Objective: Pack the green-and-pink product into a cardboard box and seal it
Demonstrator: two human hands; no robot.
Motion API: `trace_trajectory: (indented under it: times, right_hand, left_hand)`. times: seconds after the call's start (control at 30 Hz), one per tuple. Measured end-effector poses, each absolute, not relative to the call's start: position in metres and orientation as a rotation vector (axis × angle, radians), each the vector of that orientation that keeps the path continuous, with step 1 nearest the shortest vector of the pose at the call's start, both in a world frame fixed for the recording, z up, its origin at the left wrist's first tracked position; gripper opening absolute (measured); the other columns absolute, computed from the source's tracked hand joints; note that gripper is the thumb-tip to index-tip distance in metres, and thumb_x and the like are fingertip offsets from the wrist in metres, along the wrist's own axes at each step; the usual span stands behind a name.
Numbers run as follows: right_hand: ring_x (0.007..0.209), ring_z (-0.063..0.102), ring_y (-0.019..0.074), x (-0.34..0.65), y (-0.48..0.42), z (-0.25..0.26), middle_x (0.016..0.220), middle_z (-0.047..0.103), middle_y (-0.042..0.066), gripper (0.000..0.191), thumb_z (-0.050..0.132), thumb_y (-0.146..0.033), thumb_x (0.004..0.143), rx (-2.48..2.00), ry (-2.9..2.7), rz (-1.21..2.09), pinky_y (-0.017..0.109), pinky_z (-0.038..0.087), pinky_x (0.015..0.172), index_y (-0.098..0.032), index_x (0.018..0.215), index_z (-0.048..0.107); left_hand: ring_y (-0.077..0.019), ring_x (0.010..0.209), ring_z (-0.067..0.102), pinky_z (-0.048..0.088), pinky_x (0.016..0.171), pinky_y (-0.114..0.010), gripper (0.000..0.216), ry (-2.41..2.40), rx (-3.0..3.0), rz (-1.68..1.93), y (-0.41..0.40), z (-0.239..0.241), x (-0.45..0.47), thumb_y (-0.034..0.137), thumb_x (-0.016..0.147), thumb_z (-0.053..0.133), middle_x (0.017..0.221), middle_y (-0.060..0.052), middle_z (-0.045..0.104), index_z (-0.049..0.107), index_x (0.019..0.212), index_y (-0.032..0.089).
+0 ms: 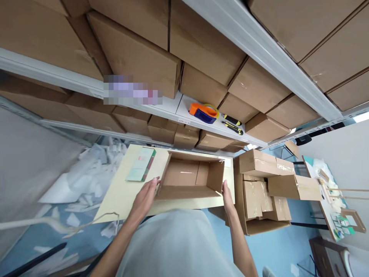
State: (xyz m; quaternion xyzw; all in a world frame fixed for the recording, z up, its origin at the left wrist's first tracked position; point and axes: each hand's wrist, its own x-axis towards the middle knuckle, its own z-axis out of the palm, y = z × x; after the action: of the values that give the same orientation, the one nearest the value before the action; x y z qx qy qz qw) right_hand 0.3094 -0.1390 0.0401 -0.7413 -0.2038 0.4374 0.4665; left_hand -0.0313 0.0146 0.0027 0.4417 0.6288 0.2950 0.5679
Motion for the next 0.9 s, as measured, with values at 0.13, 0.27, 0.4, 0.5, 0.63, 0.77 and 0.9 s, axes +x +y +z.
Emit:
trace_trajectory:
  times: [0.13, 0.27, 0.4, 0.5, 0.63, 0.77, 0.9]
  right_hand:
    - [0.161, 0.051, 0.0366, 0.302, -0.141, 0.034, 0.148, 0.076, 0.014, 0.083, 0.069, -0.089, 0.090, -1.925, -0.467, 1.124, 0.048, 0.048, 0.126, -0.021, 0.134, 0.082]
    - [0.161, 0.050, 0.0392, 0.299, -0.141, 0.034, 0.151, 0.074, 0.014, 0.081, 0.078, -0.085, 0.085, -2.015, -0.460, 1.065, 0.049, 0.046, 0.129, -0.020, 0.134, 0.080]
    - [0.147, 0.061, 0.0380, 0.296, -0.139, 0.042, 0.132, 0.081, 0.014, 0.075, 0.089, -0.074, 0.078, -1.937, -0.566, 0.948, 0.048, 0.054, 0.119, -0.022, 0.130, 0.078]
    - [0.127, 0.069, 0.0336, 0.294, -0.138, 0.049, 0.117, 0.081, 0.011, 0.066, 0.092, -0.070, 0.074, -2.031, -0.608, 0.855, 0.045, 0.058, 0.109, -0.023, 0.118, 0.078]
    - [0.092, 0.068, 0.0264, 0.295, -0.140, 0.059, 0.081, 0.071, 0.003, 0.054, 0.084, -0.076, 0.076, -2.167, -0.661, 0.775, 0.037, 0.057, 0.086, -0.024, 0.085, 0.071]
    - [0.068, 0.051, 0.0179, 0.298, -0.148, 0.078, 0.062, 0.050, -0.004, 0.061, 0.083, -0.079, 0.077, -2.113, -0.704, 0.781, 0.032, 0.047, 0.068, -0.026, 0.065, 0.055]
    - [0.067, 0.054, 0.0162, 0.314, -0.157, 0.106, 0.066, 0.059, -0.004, 0.054, 0.091, -0.070, 0.079, -1.947, -0.639, 0.916, 0.028, 0.050, 0.067, -0.025, 0.069, 0.062]
  left_hand:
    - [-0.0449, 0.136, 0.068, 0.051, 0.121, -0.059, 0.076, 1.517, 1.149, 0.550, 0.015, -0.004, -0.037, 0.086, 0.084, 0.057, 0.131, -0.020, 0.079, 0.075, 0.120, 0.021]
    - [-0.0441, 0.133, 0.071, 0.057, 0.114, -0.056, 0.099, 1.489, 1.126, 0.518, 0.013, 0.001, -0.036, 0.089, 0.077, 0.063, 0.136, -0.025, 0.074, 0.066, 0.139, 0.013]
    - [-0.0414, 0.129, 0.072, 0.059, 0.110, -0.053, 0.101, 1.531, 1.239, 0.590, 0.008, 0.010, -0.033, 0.082, 0.073, 0.073, 0.148, -0.024, 0.068, 0.061, 0.148, 0.016]
    - [-0.0370, 0.116, 0.076, 0.061, 0.104, -0.049, 0.083, 1.514, 1.347, 0.596, 0.006, 0.015, -0.033, 0.070, 0.078, 0.073, 0.139, -0.018, 0.074, 0.064, 0.145, 0.022]
    - [-0.0316, 0.098, 0.078, 0.062, 0.098, -0.044, 0.062, 1.492, 1.331, 0.610, 0.010, 0.016, -0.040, 0.057, 0.082, 0.067, 0.124, -0.012, 0.081, 0.070, 0.135, 0.024]
    - [-0.0339, 0.101, 0.080, 0.063, 0.099, -0.045, 0.051, 1.507, 1.125, 0.636, 0.016, 0.016, -0.055, 0.049, 0.076, 0.074, 0.112, -0.010, 0.085, 0.077, 0.121, 0.026]
    - [-0.0384, 0.119, 0.078, 0.064, 0.102, -0.047, 0.040, 1.484, 0.701, 0.795, 0.017, 0.030, -0.082, 0.039, 0.067, 0.085, 0.110, -0.010, 0.086, 0.080, 0.105, 0.025]
